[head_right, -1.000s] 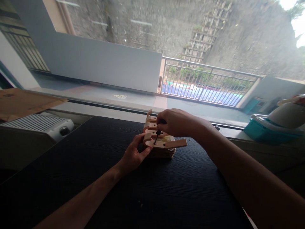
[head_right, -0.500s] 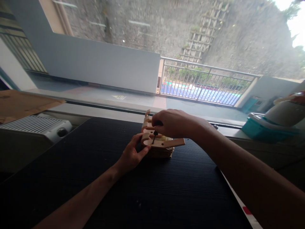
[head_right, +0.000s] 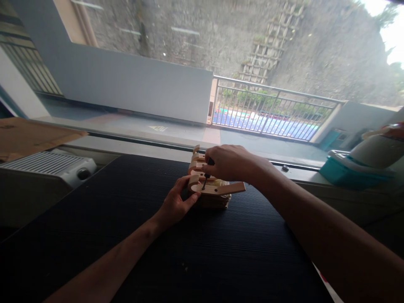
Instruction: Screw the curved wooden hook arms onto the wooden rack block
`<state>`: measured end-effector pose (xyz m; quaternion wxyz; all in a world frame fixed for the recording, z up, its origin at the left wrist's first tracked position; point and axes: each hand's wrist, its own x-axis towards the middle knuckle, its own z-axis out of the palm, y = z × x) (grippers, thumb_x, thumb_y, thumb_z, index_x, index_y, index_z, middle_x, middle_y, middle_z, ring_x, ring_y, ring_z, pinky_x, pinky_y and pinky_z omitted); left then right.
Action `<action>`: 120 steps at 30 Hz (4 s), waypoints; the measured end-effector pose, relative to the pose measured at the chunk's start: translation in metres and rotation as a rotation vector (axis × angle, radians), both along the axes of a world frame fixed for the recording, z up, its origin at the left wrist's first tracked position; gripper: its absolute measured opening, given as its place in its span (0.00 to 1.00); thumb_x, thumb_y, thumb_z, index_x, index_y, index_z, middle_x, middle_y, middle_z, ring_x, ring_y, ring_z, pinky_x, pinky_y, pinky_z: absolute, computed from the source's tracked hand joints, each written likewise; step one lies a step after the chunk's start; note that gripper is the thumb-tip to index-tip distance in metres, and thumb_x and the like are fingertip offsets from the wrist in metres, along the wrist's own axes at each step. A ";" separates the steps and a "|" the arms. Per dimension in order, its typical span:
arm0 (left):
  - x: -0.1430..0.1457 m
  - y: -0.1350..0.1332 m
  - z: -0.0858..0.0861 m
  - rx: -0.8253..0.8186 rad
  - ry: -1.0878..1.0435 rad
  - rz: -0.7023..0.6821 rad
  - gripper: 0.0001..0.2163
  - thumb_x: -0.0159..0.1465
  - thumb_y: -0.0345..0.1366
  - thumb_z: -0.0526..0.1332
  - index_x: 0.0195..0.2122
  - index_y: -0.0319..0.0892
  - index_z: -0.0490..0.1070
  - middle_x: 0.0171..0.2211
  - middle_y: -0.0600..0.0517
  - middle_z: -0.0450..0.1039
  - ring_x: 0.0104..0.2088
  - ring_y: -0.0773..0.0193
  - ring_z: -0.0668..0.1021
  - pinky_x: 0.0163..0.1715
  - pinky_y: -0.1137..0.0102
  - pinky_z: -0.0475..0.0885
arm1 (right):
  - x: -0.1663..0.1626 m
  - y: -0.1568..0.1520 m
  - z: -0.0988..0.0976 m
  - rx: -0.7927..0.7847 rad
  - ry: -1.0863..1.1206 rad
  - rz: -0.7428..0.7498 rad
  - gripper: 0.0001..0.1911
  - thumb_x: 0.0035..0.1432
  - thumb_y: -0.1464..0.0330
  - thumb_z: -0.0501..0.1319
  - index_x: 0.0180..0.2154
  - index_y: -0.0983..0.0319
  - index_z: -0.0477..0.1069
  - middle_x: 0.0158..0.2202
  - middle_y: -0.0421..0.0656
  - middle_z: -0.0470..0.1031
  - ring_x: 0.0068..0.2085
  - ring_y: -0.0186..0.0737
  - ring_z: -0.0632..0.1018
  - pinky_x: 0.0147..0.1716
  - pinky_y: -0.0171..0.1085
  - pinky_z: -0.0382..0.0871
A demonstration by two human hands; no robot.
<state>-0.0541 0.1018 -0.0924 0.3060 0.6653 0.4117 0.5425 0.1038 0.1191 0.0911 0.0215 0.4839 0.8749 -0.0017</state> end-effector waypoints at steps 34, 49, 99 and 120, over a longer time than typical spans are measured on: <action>0.000 -0.001 0.000 0.006 0.009 0.006 0.17 0.58 0.33 0.63 0.49 0.44 0.65 0.48 0.48 0.68 0.49 0.59 0.73 0.53 0.62 0.69 | 0.005 0.000 -0.008 0.016 0.043 0.034 0.18 0.61 0.57 0.52 0.35 0.61 0.74 0.27 0.42 0.73 0.24 0.32 0.66 0.24 0.36 0.53; 0.000 0.000 0.000 -0.002 0.010 0.005 0.18 0.58 0.32 0.63 0.50 0.44 0.65 0.48 0.48 0.69 0.50 0.57 0.74 0.54 0.59 0.69 | 0.005 0.003 0.001 -0.046 0.030 0.085 0.15 0.59 0.59 0.53 0.39 0.59 0.74 0.30 0.42 0.74 0.28 0.35 0.69 0.27 0.36 0.55; 0.000 -0.002 0.003 -0.006 0.008 0.019 0.18 0.57 0.32 0.63 0.49 0.43 0.65 0.48 0.46 0.69 0.51 0.56 0.73 0.55 0.58 0.67 | 0.008 -0.005 -0.006 0.001 -0.006 -0.076 0.21 0.61 0.54 0.50 0.33 0.61 0.74 0.28 0.43 0.74 0.25 0.34 0.67 0.25 0.36 0.53; 0.001 0.000 -0.002 -0.008 -0.008 -0.003 0.23 0.58 0.32 0.62 0.54 0.44 0.60 0.53 0.45 0.66 0.53 0.57 0.71 0.56 0.59 0.65 | 0.007 -0.009 -0.008 0.027 0.011 -0.084 0.20 0.61 0.55 0.51 0.33 0.62 0.73 0.27 0.43 0.73 0.24 0.34 0.67 0.24 0.36 0.54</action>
